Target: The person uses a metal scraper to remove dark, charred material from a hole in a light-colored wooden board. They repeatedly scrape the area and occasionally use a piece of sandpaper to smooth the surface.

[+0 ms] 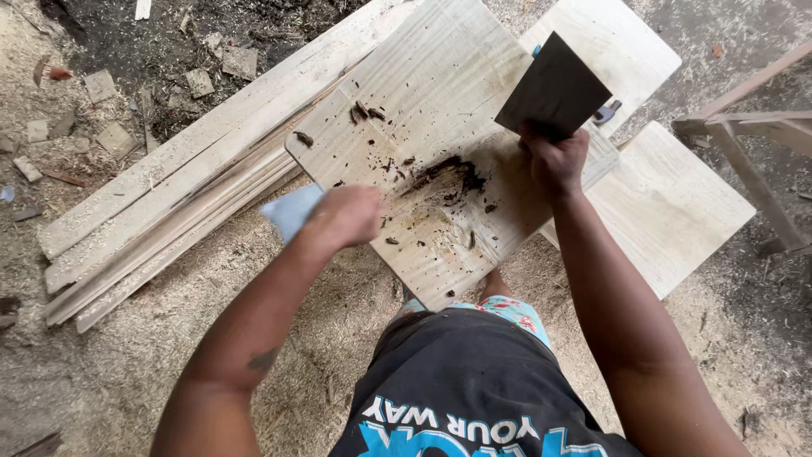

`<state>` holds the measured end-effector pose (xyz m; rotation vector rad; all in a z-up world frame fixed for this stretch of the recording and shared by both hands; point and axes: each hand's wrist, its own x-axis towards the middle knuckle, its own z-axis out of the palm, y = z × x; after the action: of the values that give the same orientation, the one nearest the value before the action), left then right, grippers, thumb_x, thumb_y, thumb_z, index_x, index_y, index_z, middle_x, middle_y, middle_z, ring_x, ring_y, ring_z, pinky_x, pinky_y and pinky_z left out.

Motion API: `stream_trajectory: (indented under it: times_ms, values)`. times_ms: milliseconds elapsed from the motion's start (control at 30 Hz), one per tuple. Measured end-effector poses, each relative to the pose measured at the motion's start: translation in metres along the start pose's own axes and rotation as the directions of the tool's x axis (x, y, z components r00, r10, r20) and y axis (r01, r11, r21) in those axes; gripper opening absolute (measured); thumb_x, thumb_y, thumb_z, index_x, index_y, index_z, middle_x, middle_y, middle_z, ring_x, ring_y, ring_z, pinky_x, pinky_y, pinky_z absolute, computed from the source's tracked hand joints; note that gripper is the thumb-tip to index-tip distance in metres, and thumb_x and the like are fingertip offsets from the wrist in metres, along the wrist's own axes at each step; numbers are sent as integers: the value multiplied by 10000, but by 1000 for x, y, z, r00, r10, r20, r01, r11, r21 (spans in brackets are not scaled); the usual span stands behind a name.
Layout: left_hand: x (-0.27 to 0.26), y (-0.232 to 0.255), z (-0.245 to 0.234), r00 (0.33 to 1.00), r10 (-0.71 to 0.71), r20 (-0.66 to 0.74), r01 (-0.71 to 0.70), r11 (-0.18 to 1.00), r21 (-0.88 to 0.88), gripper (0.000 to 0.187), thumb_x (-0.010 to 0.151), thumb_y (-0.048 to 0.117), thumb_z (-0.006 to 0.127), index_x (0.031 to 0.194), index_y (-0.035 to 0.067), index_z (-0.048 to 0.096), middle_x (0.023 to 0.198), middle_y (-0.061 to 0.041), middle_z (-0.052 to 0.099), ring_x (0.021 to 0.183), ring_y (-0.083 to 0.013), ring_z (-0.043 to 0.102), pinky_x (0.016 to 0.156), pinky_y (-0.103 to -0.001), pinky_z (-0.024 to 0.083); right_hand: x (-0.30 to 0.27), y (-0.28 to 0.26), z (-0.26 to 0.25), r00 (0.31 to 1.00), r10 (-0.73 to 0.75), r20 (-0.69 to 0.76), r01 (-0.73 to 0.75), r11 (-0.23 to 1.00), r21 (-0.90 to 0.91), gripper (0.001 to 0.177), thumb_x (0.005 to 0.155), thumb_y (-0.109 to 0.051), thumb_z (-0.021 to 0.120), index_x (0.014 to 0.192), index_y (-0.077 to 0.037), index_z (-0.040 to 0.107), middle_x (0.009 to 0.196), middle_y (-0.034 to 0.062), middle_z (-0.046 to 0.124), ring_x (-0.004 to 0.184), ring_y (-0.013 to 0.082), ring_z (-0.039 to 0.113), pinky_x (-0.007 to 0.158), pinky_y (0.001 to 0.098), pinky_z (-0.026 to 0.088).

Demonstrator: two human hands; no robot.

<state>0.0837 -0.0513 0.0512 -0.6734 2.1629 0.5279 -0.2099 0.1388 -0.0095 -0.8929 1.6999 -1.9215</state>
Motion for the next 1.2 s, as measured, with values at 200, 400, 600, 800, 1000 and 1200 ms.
stream_trajectory:
  times_ms: [200,400,600,800,1000,1200]
  values:
    - [-42,-54,7,926,-73,-371,38,994,-102,432,914,18,555,1343,-19,528,1158,-131,635,503,-164,571,409,-303,465,-4,0,-1,996,84,6,-85,996,40,72,962,-25,681,944,32,721,805,73,691,674,142,640,616,276,514]
    - [9,30,10,745,244,-621,-342,939,-41,401,1028,282,576,1426,253,616,1067,-164,693,531,-131,585,435,-305,548,-5,-5,2,997,73,-18,-73,997,-7,62,963,-9,690,967,44,721,837,90,716,717,172,686,667,290,564]
    - [54,30,10,820,350,-453,-306,937,172,324,1057,319,522,1361,331,633,999,-98,683,601,-183,661,514,-339,561,-4,8,2,998,26,-61,-20,995,96,93,1064,-31,696,980,5,716,847,76,716,725,148,670,646,273,522]
    - [69,36,13,653,451,-608,-374,890,260,320,927,115,410,1148,116,641,969,-140,670,695,-270,701,557,-418,565,-8,13,5,999,51,-7,-51,999,-12,130,1077,-50,697,951,-25,721,814,46,699,698,121,645,606,254,490]
    - [67,30,1,836,401,-375,-275,897,346,260,1053,92,297,1133,18,533,879,-135,619,592,-201,614,453,-357,547,0,5,-4,999,-10,52,10,1000,-6,133,1095,-71,693,976,-22,729,865,50,716,762,129,681,675,261,539]
    - [7,-35,-27,918,262,-297,-114,894,434,245,971,111,420,1172,69,553,912,-111,623,540,-130,497,456,-309,430,4,11,0,998,62,13,-64,974,218,61,1041,-34,704,987,-21,728,882,53,728,760,150,687,686,294,565]
